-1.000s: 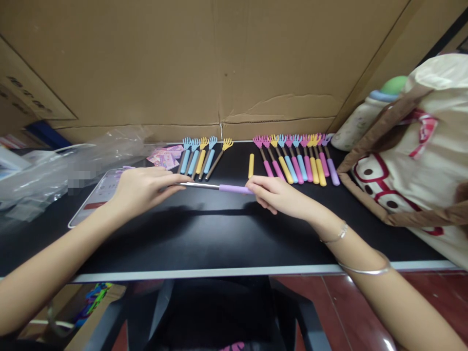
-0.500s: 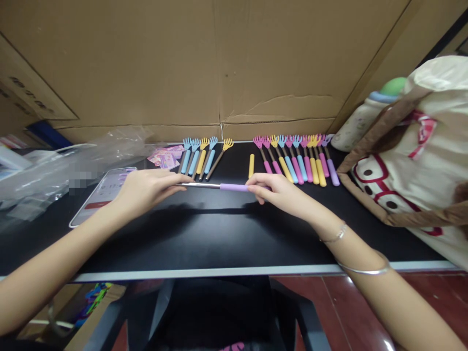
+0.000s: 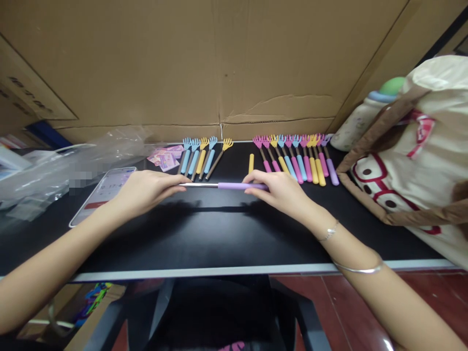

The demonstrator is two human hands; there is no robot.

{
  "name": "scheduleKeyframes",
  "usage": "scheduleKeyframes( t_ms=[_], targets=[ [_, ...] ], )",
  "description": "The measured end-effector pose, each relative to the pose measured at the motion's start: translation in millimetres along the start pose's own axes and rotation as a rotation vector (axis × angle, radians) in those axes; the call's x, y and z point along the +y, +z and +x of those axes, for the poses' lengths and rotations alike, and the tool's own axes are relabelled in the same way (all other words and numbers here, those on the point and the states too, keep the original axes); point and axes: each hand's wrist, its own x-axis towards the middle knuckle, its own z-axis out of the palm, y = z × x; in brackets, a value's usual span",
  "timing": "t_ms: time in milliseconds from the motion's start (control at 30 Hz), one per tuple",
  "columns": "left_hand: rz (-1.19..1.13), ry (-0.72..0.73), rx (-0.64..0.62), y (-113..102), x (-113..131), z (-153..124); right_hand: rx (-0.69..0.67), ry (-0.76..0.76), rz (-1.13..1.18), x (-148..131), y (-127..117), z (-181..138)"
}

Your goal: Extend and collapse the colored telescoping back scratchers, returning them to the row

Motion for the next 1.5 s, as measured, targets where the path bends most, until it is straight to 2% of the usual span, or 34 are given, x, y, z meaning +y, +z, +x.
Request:
scheduleKeyframes(
  t_ms=[233, 400, 1167, 1233, 1500],
  targets=[
    [-0.005, -0.021, -0.081, -1, 5, 2, 0.058, -0.069, -0.183, -1, 2, -2],
    [0.017, -0.025, -0.081, -1, 8, 2, 0.05, -0.084, -0.257, -5, 2, -3],
    [-0.027, -0.042, -0.112, -4, 13, 4, 0.029, -0.081, -0.29, -12, 0, -4],
    [-0.046, -0.031, -0.08, -3, 11, 3, 0.017, -0.07, -0.254, -11, 0, -4],
    [0.035, -0.014, 0.195, -3, 3, 1, -0.015, -0.02, 0.105, -10, 0, -3]
  ],
)
